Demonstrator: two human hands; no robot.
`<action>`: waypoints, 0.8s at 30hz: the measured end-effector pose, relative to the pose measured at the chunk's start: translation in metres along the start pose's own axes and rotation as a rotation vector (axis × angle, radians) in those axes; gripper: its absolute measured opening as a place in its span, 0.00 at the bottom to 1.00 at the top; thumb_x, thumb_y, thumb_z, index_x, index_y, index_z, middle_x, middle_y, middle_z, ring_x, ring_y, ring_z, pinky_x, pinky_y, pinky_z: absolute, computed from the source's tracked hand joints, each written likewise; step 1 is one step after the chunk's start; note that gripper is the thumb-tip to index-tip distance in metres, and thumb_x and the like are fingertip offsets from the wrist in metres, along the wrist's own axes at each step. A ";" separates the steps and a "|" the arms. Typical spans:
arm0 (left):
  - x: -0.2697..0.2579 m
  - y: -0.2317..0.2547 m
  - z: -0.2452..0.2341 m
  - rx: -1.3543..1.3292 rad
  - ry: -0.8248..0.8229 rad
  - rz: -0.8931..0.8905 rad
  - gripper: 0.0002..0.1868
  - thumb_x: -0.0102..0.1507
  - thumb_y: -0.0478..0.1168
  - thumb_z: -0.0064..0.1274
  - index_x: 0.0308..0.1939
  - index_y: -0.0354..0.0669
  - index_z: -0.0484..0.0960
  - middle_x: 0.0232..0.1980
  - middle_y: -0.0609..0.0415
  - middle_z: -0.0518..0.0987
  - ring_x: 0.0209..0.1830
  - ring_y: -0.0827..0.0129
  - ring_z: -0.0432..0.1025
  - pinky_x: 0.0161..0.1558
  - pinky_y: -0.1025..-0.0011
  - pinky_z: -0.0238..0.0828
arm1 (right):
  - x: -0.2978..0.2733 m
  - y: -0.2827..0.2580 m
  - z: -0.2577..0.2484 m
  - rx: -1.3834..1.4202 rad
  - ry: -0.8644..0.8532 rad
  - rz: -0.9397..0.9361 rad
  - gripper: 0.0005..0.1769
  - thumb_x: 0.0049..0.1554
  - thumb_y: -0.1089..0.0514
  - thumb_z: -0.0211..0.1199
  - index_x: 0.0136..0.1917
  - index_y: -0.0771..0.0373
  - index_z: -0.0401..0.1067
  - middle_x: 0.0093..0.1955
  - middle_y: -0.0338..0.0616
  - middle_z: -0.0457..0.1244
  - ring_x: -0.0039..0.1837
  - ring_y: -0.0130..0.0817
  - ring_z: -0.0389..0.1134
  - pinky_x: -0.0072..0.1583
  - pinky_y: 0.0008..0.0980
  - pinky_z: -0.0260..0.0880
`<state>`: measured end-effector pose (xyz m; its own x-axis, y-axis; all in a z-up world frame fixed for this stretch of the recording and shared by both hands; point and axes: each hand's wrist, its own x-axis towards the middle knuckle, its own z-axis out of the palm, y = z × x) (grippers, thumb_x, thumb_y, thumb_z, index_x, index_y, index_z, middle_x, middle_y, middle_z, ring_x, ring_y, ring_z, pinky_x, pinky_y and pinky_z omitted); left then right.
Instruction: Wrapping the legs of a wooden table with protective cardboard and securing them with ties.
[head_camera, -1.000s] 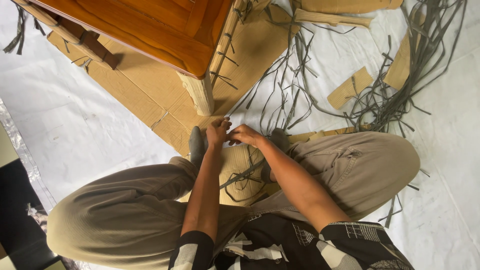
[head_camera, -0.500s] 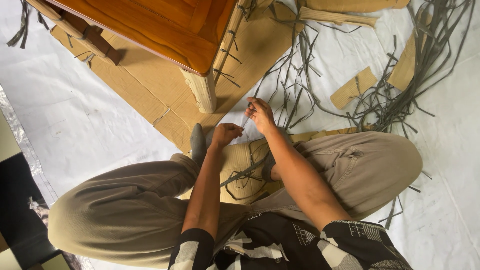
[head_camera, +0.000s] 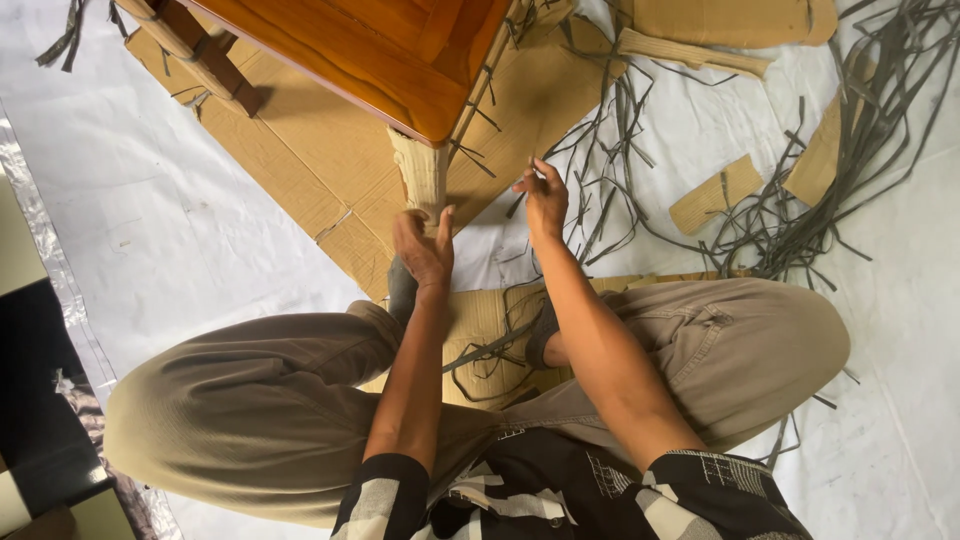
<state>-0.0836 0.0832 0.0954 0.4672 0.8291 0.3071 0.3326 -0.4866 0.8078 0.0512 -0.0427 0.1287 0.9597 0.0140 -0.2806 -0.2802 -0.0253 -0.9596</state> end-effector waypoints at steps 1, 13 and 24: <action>0.007 0.002 0.002 -0.004 0.121 0.051 0.26 0.55 0.59 0.71 0.42 0.50 0.76 0.33 0.54 0.73 0.34 0.57 0.73 0.40 0.60 0.72 | -0.006 -0.011 0.006 -0.019 -0.006 -0.037 0.15 0.61 0.51 0.65 0.60 0.53 0.78 0.33 0.39 0.69 0.39 0.24 0.69 0.43 0.24 0.60; 0.076 0.075 -0.035 -0.361 0.030 0.314 0.50 0.64 0.45 0.69 0.81 0.41 0.54 0.79 0.42 0.61 0.76 0.46 0.60 0.75 0.53 0.58 | -0.044 -0.112 0.052 -0.177 -0.330 -0.440 0.09 0.64 0.60 0.62 0.54 0.53 0.81 0.32 0.39 0.70 0.42 0.23 0.69 0.51 0.24 0.66; 0.090 0.080 -0.054 -0.559 -0.316 0.170 0.42 0.66 0.42 0.65 0.79 0.43 0.58 0.76 0.41 0.66 0.77 0.48 0.59 0.75 0.53 0.56 | -0.048 -0.151 0.059 -0.327 -0.689 -0.627 0.03 0.59 0.63 0.59 0.44 0.65 0.72 0.36 0.49 0.62 0.37 0.38 0.62 0.39 0.39 0.66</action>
<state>-0.0592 0.1341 0.2148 0.7215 0.5914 0.3603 -0.2029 -0.3169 0.9265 0.0459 0.0191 0.2863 0.6814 0.6960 0.2265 0.3939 -0.0879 -0.9149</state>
